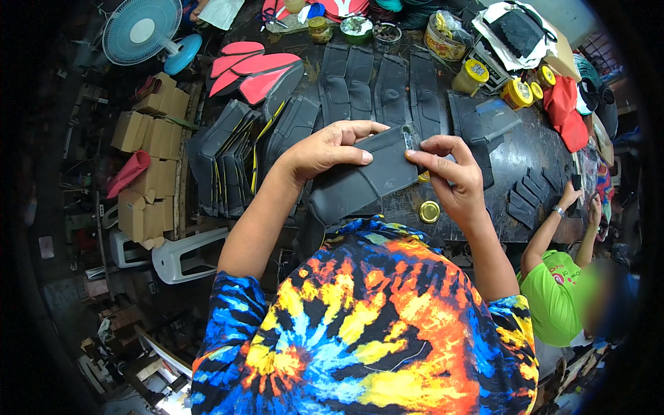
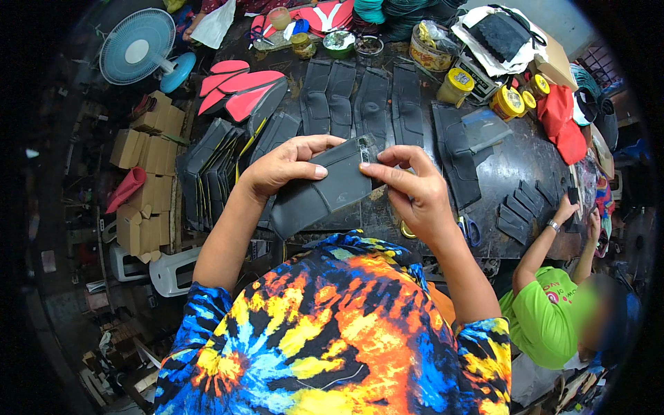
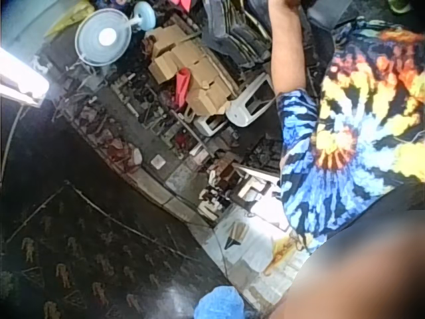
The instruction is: The person repeatedly picks up black rubber pieces from a table, applies a yellow paste from a jar to the edges, and places the treated pieces back on the table. The process is repeated for multiple pieces throughout the clip.
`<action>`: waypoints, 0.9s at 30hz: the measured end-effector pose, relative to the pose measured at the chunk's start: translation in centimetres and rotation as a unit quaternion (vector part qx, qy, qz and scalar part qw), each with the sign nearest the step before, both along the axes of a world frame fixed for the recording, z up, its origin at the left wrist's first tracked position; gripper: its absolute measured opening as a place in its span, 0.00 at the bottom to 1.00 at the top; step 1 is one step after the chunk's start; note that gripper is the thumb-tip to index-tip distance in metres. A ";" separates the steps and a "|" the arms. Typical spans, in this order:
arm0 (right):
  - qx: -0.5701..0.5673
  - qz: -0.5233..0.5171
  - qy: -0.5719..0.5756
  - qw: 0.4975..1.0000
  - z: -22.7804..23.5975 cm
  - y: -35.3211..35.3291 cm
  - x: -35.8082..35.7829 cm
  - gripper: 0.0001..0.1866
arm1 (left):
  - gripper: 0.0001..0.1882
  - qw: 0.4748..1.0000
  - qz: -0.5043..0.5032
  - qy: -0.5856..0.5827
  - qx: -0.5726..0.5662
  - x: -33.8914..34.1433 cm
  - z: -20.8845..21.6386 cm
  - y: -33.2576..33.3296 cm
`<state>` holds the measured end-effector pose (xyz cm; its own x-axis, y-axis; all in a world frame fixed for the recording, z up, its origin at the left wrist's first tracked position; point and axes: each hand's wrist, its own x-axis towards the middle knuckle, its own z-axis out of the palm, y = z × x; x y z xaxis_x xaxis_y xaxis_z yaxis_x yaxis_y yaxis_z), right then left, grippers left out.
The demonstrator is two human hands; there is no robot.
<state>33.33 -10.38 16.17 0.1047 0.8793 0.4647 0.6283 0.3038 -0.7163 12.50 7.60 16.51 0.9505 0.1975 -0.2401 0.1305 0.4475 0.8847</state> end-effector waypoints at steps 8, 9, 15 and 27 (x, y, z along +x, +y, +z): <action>0.000 0.037 0.092 0.995 0.7 -1.6 -0.4 0.24 | 0.29 0.994 0.104 0.001 0.024 -0.5 0.5 1.9; 0.002 0.025 0.151 0.988 0.5 -1.3 -0.9 0.24 | 0.28 0.985 0.162 -0.013 0.054 -0.6 1.0 2.6; -0.162 0.103 0.377 0.906 -1.0 2.5 -5.5 0.58 | 0.21 0.844 0.469 -0.204 0.159 0.4 3.3 6.0; -0.150 -0.068 0.264 0.950 -3.0 1.2 1.9 0.40 | 0.24 0.959 0.268 0.026 0.086 0.2 -4.9 -7.1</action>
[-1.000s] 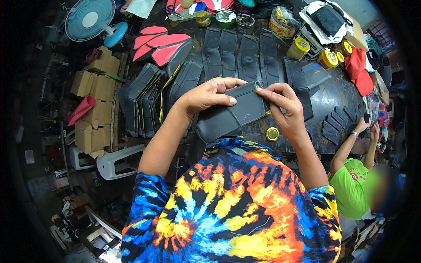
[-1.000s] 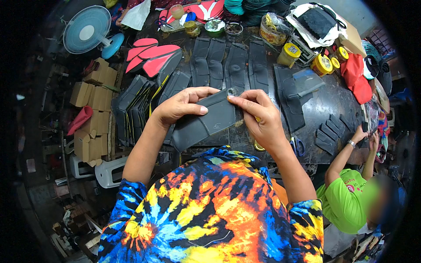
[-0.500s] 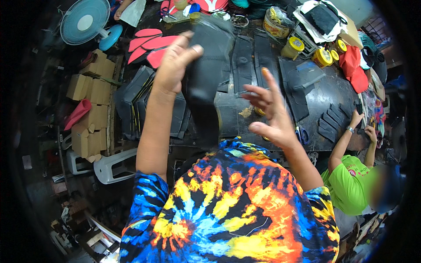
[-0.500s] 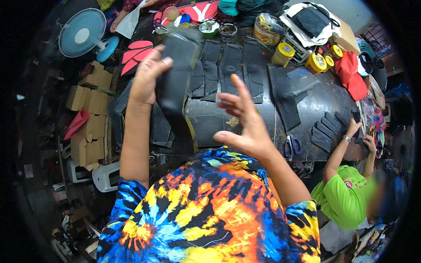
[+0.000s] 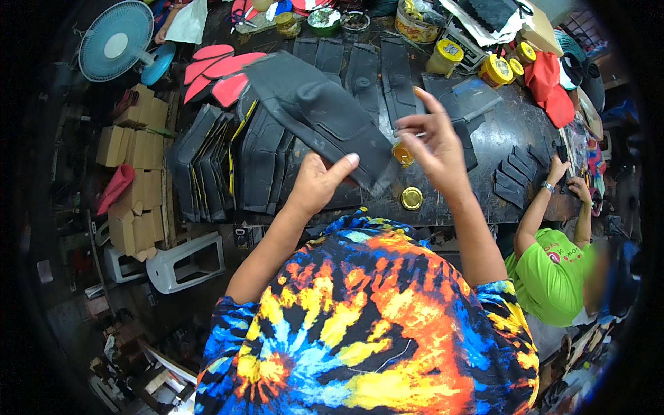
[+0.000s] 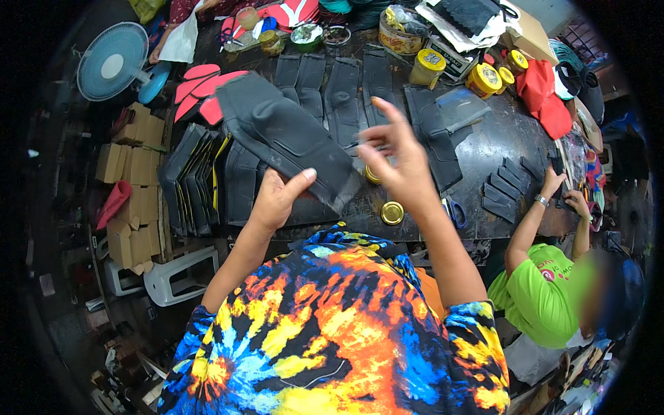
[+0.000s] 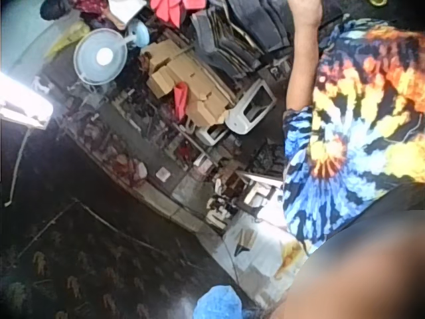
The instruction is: The person repeatedly picks up black rubber pieces from a table, applies a yellow paste from a jar to the edges, and places the treated pieces back on the table. The process is repeated for multiple pieces throughout the clip.
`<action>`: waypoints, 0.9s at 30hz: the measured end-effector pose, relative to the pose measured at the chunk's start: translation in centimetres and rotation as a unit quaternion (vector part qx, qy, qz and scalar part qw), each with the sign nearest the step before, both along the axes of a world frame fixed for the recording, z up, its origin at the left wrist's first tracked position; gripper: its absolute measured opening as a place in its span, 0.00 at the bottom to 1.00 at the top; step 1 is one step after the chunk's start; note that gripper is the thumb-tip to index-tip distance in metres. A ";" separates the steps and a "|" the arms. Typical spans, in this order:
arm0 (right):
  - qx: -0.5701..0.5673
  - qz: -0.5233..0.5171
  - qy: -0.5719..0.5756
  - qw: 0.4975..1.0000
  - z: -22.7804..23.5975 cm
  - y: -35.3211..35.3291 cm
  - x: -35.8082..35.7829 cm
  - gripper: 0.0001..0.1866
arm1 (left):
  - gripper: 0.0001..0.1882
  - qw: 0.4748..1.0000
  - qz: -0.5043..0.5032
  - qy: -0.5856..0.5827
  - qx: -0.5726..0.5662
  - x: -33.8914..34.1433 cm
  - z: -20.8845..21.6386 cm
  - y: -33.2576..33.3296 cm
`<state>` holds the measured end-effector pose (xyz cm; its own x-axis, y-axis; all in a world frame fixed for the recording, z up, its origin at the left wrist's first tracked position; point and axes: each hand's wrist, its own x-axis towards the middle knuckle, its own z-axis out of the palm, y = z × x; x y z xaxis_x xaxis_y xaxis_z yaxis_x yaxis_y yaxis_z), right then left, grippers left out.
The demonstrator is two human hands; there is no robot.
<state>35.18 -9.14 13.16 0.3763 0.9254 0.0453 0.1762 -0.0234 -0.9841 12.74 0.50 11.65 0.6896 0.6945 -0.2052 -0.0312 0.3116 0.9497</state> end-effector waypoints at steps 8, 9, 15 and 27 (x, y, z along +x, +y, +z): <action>-0.132 0.087 -0.486 0.859 -5.5 -2.1 2.3 0.28 | 0.11 0.986 0.143 -0.062 -0.059 -1.4 -1.0 1.8; -0.134 0.094 -0.495 0.853 -6.0 -1.7 2.1 0.28 | 0.12 0.986 0.139 -0.058 -0.065 -1.3 -1.1 1.7; -0.174 0.138 -0.538 0.813 -8.2 0.5 1.5 0.28 | 0.16 0.989 0.121 -0.027 -0.079 -0.8 -1.4 1.6; -0.068 -0.040 -0.513 0.855 -9.1 -6.2 3.2 0.27 | 0.16 0.980 0.113 -0.102 -0.129 0.9 -0.9 0.5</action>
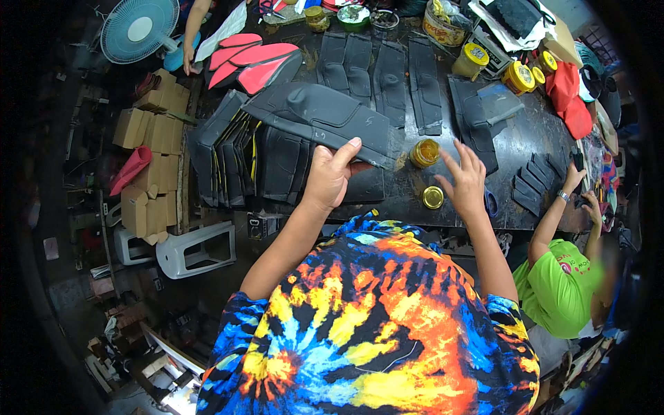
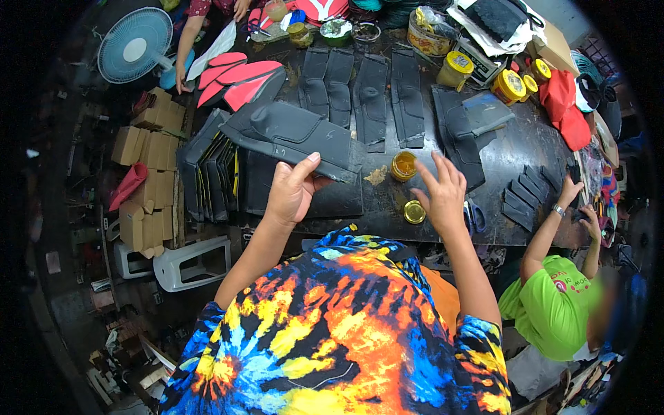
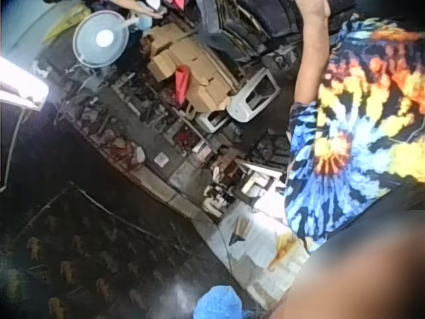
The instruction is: The person repeatedly picks up black rubber pieces from a table, applies a yellow paste from a jar to the edges, and places the treated pieces back on the table. The process is repeated for multiple pieces throughout the clip.
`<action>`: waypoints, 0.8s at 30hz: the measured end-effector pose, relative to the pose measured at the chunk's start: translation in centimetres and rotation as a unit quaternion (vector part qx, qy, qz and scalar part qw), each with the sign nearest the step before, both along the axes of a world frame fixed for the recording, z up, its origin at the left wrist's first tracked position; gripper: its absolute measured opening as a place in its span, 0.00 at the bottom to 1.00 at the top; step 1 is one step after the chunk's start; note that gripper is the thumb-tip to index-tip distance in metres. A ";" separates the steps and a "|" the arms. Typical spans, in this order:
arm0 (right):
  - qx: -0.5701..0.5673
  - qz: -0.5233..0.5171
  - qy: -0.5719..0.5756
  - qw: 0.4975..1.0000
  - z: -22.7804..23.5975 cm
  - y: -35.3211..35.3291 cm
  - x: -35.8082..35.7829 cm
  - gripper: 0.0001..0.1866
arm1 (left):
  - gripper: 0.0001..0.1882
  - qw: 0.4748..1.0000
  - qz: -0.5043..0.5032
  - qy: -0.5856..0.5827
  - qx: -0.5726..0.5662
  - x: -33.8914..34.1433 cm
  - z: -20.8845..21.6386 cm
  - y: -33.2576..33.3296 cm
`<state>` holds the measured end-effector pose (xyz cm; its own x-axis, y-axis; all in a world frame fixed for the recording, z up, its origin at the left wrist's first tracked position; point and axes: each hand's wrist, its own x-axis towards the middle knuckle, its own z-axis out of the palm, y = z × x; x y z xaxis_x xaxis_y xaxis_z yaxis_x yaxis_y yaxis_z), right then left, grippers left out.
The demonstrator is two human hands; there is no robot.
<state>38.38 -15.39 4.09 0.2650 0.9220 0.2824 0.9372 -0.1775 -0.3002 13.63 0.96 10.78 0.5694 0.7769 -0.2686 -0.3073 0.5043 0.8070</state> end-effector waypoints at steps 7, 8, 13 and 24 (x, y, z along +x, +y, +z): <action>0.067 0.020 0.480 0.875 6.0 -0.1 -2.0 0.12 | 0.17 0.998 -0.056 0.003 -0.006 1.2 0.0 0.0; 0.097 0.047 0.515 0.850 7.3 0.3 -2.6 0.13 | 0.18 0.998 -0.062 0.000 -0.001 1.5 0.2 -0.1; 0.145 0.076 0.481 0.861 10.4 4.0 -5.2 0.20 | 0.19 0.995 -0.093 -0.019 0.015 2.8 1.3 -0.8; 0.152 0.038 0.461 0.874 9.7 4.9 -5.4 0.21 | 0.19 0.992 -0.084 -0.086 -0.030 3.0 1.9 -1.4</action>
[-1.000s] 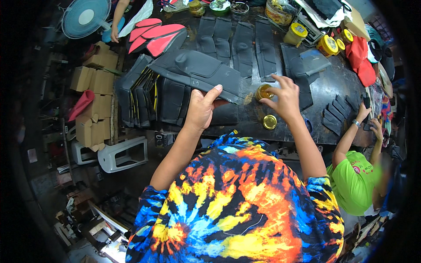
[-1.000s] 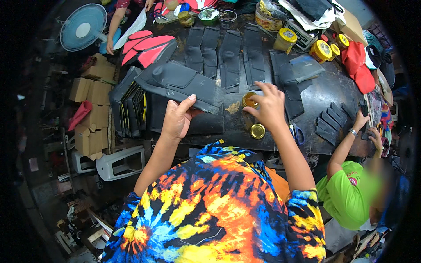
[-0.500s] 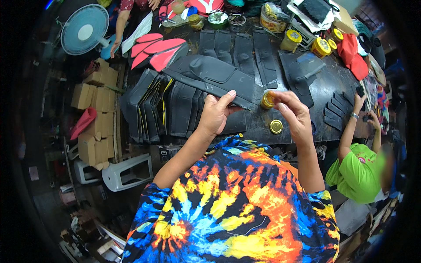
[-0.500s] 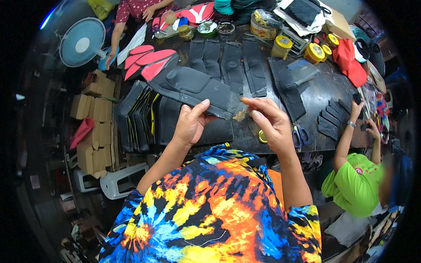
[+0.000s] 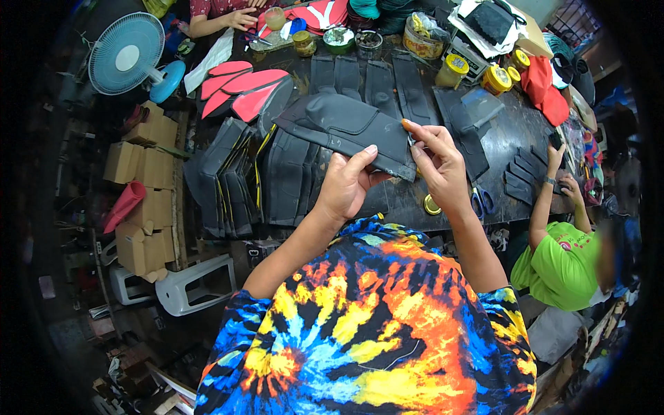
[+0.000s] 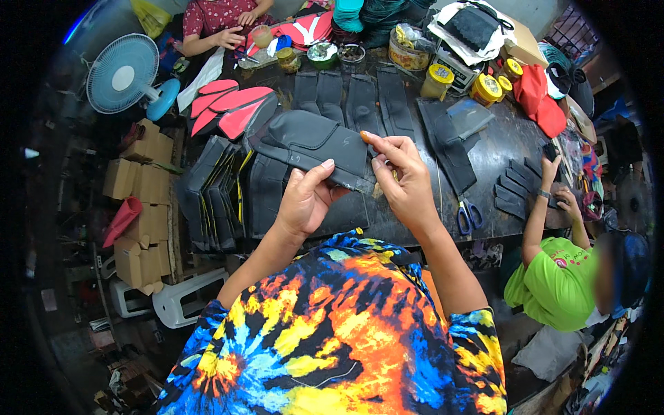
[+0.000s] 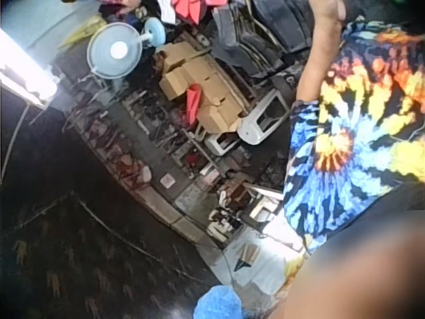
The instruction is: The person repeatedly picks up black rubber pieces from a table, applies a yellow paste from a jar to the edges, and places the treated pieces back on the table. The process is repeated for multiple pieces throughout the clip.
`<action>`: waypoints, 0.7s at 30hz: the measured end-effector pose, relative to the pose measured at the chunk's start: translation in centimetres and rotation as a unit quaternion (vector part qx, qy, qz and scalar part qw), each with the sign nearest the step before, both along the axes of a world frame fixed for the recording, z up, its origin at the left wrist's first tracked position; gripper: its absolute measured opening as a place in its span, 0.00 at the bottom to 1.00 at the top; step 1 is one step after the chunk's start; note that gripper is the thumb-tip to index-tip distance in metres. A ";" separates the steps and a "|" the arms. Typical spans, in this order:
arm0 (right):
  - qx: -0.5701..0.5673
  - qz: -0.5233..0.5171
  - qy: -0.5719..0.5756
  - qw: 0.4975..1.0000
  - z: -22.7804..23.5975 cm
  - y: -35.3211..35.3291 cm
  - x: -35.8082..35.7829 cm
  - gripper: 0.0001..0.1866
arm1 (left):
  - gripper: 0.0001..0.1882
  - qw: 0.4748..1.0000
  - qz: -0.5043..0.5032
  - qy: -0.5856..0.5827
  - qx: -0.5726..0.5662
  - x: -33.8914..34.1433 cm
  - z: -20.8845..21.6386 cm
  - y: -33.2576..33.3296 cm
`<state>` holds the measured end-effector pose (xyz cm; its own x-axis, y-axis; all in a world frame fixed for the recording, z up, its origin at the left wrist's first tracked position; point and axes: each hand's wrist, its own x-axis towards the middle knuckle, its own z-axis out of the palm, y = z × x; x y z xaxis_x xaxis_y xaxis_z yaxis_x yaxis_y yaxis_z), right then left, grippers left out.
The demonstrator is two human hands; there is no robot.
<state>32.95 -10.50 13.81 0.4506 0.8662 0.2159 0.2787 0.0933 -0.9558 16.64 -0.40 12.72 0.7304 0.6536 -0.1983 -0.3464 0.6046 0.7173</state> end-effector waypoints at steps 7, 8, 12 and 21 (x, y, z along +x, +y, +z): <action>0.040 0.003 -0.154 0.987 0.0 -1.2 -0.4 0.22 | 0.18 0.999 -0.007 0.002 -0.036 0.0 -0.2 0.2; 0.051 0.005 -0.180 0.982 0.1 -1.5 -0.5 0.22 | 0.17 0.999 -0.005 -0.004 -0.032 0.0 -0.2 0.3; 0.069 0.024 -0.240 0.968 0.5 -2.7 -0.7 0.29 | 0.15 0.999 0.007 -0.016 -0.051 0.0 -0.1 0.1; 0.075 -0.015 -0.166 0.983 1.4 -2.4 0.5 0.27 | 0.16 0.995 0.004 0.070 0.078 0.2 -1.6 0.2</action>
<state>33.43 -12.90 15.26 0.3590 0.8009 0.4792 0.5780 0.2123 -0.7879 16.89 -0.19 11.13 0.6977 0.6897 -0.1936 -0.2414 0.4807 0.8430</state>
